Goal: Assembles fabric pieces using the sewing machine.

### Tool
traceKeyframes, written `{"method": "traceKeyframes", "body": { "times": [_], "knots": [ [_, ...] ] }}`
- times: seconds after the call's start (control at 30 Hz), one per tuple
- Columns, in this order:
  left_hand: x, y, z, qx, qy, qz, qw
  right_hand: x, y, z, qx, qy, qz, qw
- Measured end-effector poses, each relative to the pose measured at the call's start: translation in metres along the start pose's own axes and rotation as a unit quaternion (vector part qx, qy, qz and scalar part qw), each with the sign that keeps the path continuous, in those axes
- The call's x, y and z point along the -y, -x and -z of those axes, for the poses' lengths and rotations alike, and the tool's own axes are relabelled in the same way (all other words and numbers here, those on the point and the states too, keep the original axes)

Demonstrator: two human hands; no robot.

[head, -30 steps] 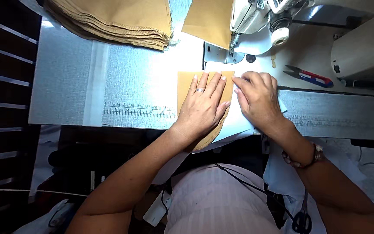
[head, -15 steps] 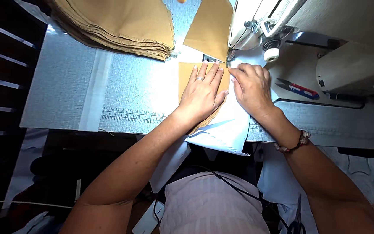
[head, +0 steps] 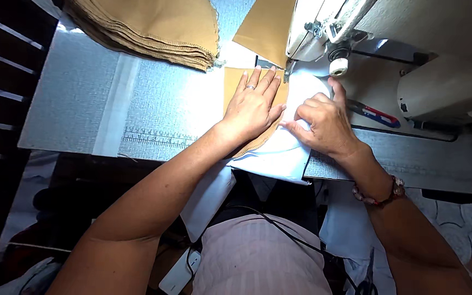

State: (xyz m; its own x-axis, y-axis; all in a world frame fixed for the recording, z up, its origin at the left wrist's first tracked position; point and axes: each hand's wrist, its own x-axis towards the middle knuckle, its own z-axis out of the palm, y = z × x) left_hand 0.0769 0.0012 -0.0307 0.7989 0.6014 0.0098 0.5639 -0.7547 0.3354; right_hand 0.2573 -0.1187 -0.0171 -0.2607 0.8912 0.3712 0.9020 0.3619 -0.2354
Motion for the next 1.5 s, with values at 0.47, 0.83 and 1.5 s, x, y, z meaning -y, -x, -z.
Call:
{"method": "traceKeyframes", "body": {
  "times": [0.47, 0.83, 1.5],
  "knots": [
    [0.002, -0.028, 0.010, 0.039, -0.006, 0.039, 0.998, 0.036, -0.007, 0.002, 0.087, -0.033, 0.050, 0.994],
    [0.022, 0.035, 0.014, -0.225, 0.174, -0.048, 0.958, 0.088, 0.019, -0.020, 0.049, -0.079, 0.052, 0.994],
    [0.050, 0.130, 0.022, -0.097, 0.004, -0.199, 0.975, 0.084, 0.026, -0.020, -0.018, 0.058, -0.120, 0.991]
  ]
}}
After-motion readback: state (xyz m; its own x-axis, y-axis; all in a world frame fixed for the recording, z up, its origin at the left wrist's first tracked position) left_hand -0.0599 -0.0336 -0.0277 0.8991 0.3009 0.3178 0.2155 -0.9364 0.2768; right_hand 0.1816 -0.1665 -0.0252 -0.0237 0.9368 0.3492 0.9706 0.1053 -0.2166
